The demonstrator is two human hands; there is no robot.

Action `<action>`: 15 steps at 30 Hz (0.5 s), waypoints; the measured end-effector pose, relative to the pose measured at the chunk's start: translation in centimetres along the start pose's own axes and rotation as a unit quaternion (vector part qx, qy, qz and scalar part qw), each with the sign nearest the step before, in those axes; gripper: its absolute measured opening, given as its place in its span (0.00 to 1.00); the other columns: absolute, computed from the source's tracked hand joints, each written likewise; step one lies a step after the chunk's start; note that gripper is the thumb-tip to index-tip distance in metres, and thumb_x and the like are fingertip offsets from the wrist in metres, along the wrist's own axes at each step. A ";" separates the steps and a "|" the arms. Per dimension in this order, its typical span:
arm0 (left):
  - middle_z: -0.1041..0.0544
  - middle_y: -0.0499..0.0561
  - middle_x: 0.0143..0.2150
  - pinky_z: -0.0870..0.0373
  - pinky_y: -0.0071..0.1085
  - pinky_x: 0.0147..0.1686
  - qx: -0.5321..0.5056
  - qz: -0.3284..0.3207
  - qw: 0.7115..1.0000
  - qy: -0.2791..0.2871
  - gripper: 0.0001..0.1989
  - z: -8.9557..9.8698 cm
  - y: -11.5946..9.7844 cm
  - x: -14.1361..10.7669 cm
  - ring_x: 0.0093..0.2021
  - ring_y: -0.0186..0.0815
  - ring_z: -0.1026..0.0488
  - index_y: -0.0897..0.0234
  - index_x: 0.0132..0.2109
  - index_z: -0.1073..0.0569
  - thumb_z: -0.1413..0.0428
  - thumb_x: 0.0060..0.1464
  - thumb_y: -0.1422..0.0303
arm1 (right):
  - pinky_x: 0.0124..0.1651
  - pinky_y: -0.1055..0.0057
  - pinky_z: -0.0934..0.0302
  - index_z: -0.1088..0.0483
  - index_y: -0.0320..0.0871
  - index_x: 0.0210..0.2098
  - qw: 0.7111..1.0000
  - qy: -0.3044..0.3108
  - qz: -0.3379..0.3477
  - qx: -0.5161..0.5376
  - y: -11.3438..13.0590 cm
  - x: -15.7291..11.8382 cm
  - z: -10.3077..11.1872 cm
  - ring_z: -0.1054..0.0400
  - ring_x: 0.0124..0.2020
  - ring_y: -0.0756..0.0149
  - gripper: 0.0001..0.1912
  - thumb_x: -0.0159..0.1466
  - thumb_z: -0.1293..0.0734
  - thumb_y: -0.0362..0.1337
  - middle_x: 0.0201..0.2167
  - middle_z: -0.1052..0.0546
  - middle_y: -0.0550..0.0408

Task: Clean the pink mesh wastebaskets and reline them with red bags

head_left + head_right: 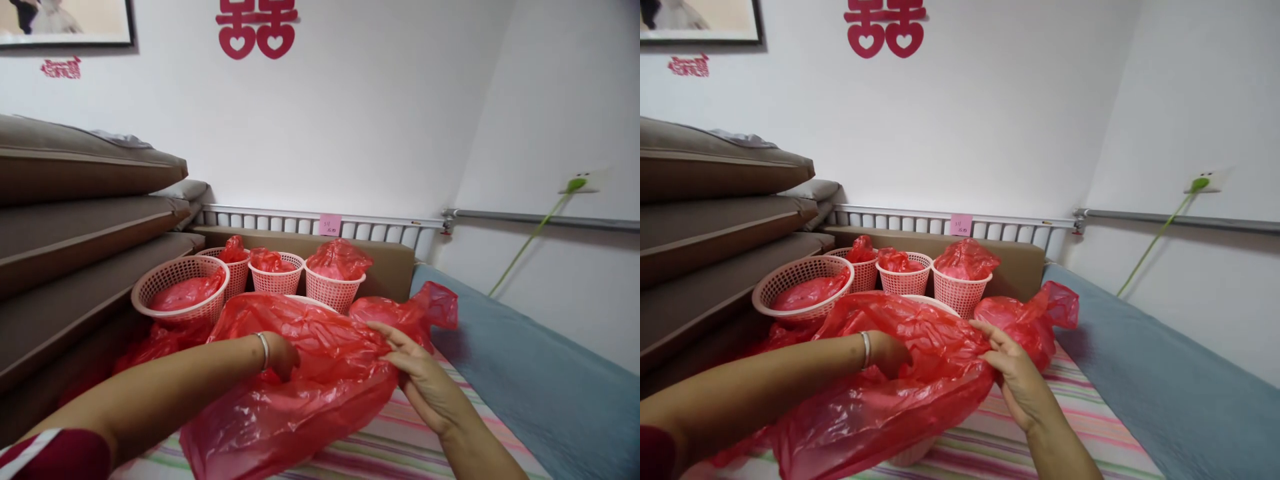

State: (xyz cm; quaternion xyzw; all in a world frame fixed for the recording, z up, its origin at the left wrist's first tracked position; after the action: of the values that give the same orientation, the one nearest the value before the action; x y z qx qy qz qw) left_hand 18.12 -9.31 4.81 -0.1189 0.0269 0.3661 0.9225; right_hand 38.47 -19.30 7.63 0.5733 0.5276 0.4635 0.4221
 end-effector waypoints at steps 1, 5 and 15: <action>0.23 0.50 0.37 0.27 0.33 0.34 -0.007 0.002 1.000 0.009 0.11 1.0 -0.1 -0.6 0.34 0.33 0.25 0.64 0.41 0.26 0.43 0.54 0.62 | 0.39 0.70 0.35 0.28 0.45 0.45 1.000 -0.007 -0.005 -0.007 -0.4 0.4 0.4 0.27 0.38 0.63 0.26 0.45 0.34 0.30 0.45 0.23 0.51; 0.20 0.47 0.37 0.31 0.27 0.36 -0.053 -0.007 0.996 -0.072 0.10 6.0 0.0 -3.9 0.35 0.35 0.25 0.57 0.39 0.23 0.38 0.47 0.64 | 0.34 0.71 0.36 0.25 0.43 0.43 0.999 -0.003 -0.033 -0.026 -1.6 1.6 1.5 0.28 0.29 0.65 0.25 0.44 0.35 0.29 0.35 0.20 0.53; 0.27 0.43 0.27 0.29 0.28 0.27 -0.217 0.186 0.909 -0.304 0.14 8.3 9.8 -6.8 0.26 0.30 0.28 0.69 0.33 0.28 0.45 0.57 0.60 | 0.38 0.67 0.33 0.24 0.41 0.30 0.996 -0.008 -0.078 0.044 -1.6 3.4 1.0 0.26 0.36 0.57 0.14 0.51 0.29 0.45 0.29 0.20 0.49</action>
State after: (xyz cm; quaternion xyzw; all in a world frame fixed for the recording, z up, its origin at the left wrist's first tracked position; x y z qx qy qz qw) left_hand 6.10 -4.98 11.81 -0.1918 -0.3129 0.5461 0.7530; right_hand 39.19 -15.81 6.14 0.5519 0.5871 0.4012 0.4356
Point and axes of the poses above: each hand's wrist, its own x-axis towards the middle knuckle, its own z-axis out of the back of the hand, y = z × x, the point moved 2 cm from there along x, towards the middle knuckle
